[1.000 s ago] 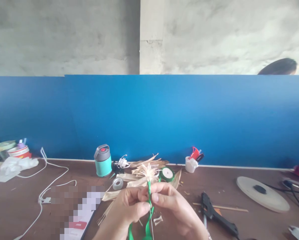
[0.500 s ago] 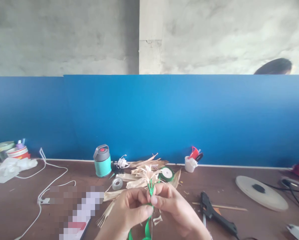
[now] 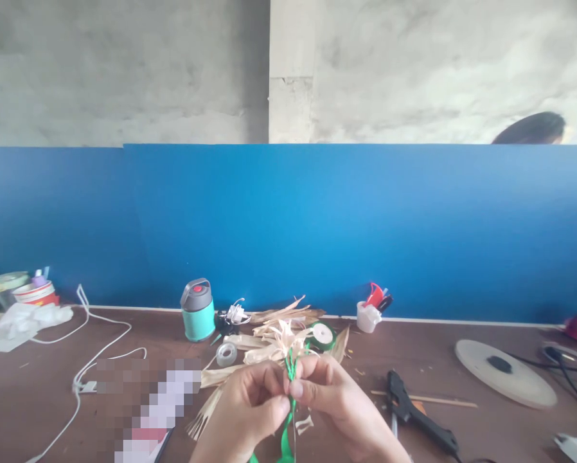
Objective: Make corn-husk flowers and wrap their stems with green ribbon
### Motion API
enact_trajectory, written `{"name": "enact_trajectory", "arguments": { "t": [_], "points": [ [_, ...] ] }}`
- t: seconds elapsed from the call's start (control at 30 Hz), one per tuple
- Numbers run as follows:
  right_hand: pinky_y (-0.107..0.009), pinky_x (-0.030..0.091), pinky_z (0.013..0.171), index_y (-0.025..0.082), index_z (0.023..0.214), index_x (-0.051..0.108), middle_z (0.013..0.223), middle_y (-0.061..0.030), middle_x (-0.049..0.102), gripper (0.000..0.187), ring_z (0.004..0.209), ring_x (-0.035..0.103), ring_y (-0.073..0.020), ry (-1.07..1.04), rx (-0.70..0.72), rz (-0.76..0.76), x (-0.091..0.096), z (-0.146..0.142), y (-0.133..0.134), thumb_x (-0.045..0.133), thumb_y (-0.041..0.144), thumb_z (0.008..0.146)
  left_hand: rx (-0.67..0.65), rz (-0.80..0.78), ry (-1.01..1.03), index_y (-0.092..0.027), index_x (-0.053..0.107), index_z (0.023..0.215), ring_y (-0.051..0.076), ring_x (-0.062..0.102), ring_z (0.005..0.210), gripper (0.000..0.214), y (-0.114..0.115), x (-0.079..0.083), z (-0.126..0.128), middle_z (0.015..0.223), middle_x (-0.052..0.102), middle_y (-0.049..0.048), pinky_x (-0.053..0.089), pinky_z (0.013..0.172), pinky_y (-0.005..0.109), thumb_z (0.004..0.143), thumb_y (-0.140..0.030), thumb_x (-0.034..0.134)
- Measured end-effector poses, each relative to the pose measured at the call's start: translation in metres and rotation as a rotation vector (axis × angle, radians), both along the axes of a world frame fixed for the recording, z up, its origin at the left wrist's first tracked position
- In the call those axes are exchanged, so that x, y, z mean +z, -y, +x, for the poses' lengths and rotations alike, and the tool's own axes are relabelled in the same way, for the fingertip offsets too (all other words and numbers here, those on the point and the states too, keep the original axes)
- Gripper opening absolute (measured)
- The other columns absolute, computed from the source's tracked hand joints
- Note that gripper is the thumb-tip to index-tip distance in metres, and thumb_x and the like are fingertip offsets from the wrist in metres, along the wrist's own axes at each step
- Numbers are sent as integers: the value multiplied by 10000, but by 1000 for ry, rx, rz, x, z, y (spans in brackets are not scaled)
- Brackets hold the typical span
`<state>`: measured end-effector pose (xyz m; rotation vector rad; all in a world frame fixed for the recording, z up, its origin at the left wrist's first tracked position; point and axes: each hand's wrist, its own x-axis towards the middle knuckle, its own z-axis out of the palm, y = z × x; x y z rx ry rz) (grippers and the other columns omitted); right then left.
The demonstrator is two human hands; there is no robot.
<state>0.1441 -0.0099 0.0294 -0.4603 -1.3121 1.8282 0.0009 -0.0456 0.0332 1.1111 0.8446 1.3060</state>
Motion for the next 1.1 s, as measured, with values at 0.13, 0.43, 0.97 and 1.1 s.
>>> {"name": "enact_trajectory", "arguments": {
  "t": [0.13,0.43,0.97,1.1],
  "points": [
    [-231,371,623,104,652,689,626,-9,590,307,595,484,-96,52,-69,5,-5,0,-4,821,381,668,166,75,-193,-187,467,508,105,419,552,215,3,2,2,596,464,-37,311,526,230,613,-188,654],
    [-232,323,556,123,661,647,590,18,532,380,560,419,-93,289,-209,139,-5,4,-3,765,483,693,131,57,-164,-165,516,522,93,448,566,226,2,-4,-2,754,506,-2,337,515,222,628,-250,696],
    [-271,447,751,191,790,778,724,-16,668,159,726,591,-145,-64,94,-14,8,-1,2,820,288,671,-87,21,59,-162,588,482,64,327,480,291,-8,-7,-11,562,445,-52,320,526,231,555,-329,815],
    [-241,440,716,248,734,789,717,1,680,82,698,585,-118,-111,92,-20,3,-2,0,830,237,664,-108,2,87,-154,620,490,45,328,469,336,-5,-5,-8,649,496,-32,264,479,220,538,-402,841]
  ]
}}
